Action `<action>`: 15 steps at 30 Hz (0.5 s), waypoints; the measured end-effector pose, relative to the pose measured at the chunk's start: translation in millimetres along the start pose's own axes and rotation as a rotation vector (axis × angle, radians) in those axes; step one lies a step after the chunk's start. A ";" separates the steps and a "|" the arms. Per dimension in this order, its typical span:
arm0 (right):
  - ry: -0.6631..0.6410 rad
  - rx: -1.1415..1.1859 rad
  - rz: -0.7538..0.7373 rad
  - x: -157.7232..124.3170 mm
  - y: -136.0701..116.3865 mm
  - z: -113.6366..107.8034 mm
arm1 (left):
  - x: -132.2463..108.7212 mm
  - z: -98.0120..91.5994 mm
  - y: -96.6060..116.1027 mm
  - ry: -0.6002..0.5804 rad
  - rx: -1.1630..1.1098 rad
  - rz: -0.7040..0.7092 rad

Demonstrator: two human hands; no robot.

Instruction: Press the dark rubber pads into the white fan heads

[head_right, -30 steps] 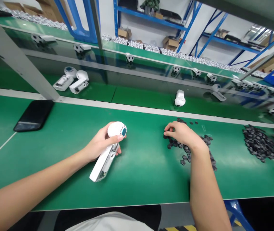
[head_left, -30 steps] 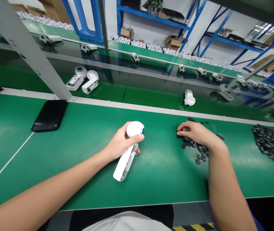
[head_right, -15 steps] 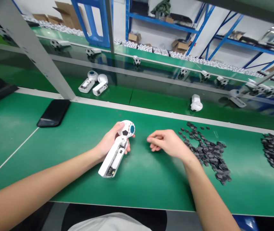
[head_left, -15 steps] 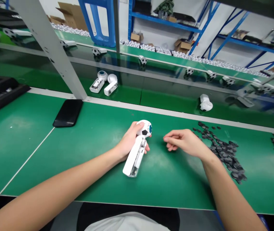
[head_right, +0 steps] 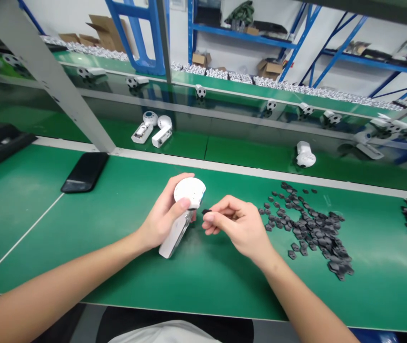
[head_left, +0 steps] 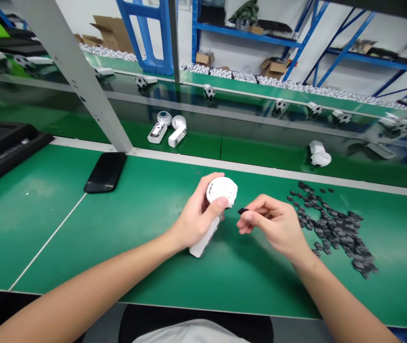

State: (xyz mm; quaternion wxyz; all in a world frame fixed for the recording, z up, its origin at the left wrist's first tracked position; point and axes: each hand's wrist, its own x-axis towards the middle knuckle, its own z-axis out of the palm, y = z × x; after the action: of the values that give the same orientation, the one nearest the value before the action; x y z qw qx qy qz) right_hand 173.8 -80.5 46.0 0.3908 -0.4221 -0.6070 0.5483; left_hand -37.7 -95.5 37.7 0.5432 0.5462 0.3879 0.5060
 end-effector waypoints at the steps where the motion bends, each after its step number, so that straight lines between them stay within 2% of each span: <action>1: -0.001 0.027 -0.007 -1.6 -1.7 2.9 | -3.7 0.1 5.6 0.004 0.112 0.056; 4: 0.016 0.009 -0.044 -5.7 -6.4 9.2 | -13.1 -1.0 16.7 -0.016 0.424 0.163; 6: 0.041 -0.037 -0.055 -8.2 -8.5 11.8 | -16.2 -1.7 17.0 -0.048 0.536 0.209; 10: 0.085 -0.091 -0.087 -13.0 -11.2 16.0 | -15.7 0.6 8.1 -0.066 0.612 0.277; 15: 0.133 -0.174 -0.091 -16.0 -11.2 18.7 | -11.2 7.2 1.3 -0.034 0.662 0.254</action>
State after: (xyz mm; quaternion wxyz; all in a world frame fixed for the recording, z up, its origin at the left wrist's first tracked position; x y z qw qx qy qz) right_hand 160.7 -102.3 55.2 0.4167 -0.4616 -0.6436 0.4461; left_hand -32.9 -108.0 38.2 0.2759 0.7448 0.4509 0.4073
